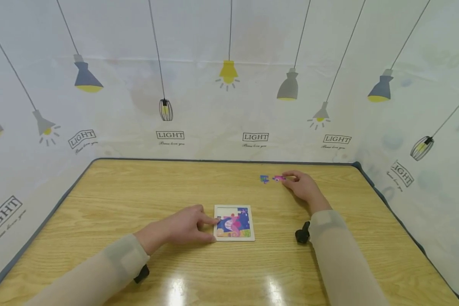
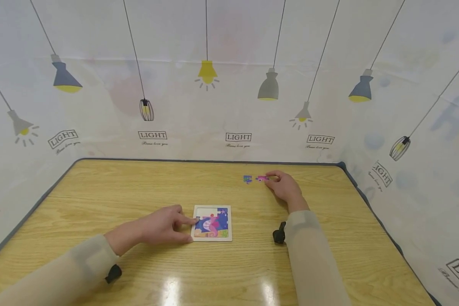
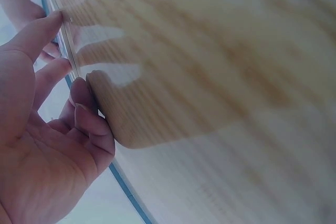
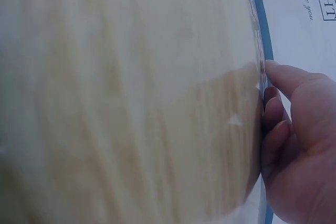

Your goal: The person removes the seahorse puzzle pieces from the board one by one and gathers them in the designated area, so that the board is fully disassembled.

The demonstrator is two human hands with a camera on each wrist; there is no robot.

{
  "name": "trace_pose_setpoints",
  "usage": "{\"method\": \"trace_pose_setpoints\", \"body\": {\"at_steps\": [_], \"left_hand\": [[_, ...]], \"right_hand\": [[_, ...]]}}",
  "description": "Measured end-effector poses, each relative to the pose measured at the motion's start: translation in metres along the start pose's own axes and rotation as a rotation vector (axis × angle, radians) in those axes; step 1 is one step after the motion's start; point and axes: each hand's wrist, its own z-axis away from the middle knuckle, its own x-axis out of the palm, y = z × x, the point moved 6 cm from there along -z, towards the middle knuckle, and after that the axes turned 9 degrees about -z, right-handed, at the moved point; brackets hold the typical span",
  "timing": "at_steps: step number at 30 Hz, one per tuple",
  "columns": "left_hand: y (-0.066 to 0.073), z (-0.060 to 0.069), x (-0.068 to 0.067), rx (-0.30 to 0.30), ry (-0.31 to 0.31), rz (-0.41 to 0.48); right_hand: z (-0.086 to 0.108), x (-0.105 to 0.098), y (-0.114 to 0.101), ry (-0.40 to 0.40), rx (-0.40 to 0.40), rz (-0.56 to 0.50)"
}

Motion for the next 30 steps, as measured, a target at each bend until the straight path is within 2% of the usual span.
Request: {"method": "trace_pose_setpoints", "body": {"at_steps": [5, 10, 14, 21, 30], "left_hand": [[0.001, 0.000, 0.001, 0.017, 0.013, -0.016], [0.002, -0.001, 0.002, 0.019, 0.016, -0.010], [0.003, 0.000, 0.002, 0.023, 0.020, 0.016], [0.002, -0.001, 0.001, 0.030, 0.025, 0.014], [0.003, 0.003, -0.003, 0.016, 0.017, 0.024]], "right_hand": [[0.008, -0.003, -0.001, 0.005, -0.029, -0.048], [0.018, -0.006, -0.007, -0.031, -0.066, -0.121], [0.029, -0.001, -0.016, -0.074, -0.114, -0.132], [0.051, 0.028, -0.044, -0.234, -0.190, -0.167], [0.071, 0.070, -0.079, -0.472, -0.248, -0.137]]}}
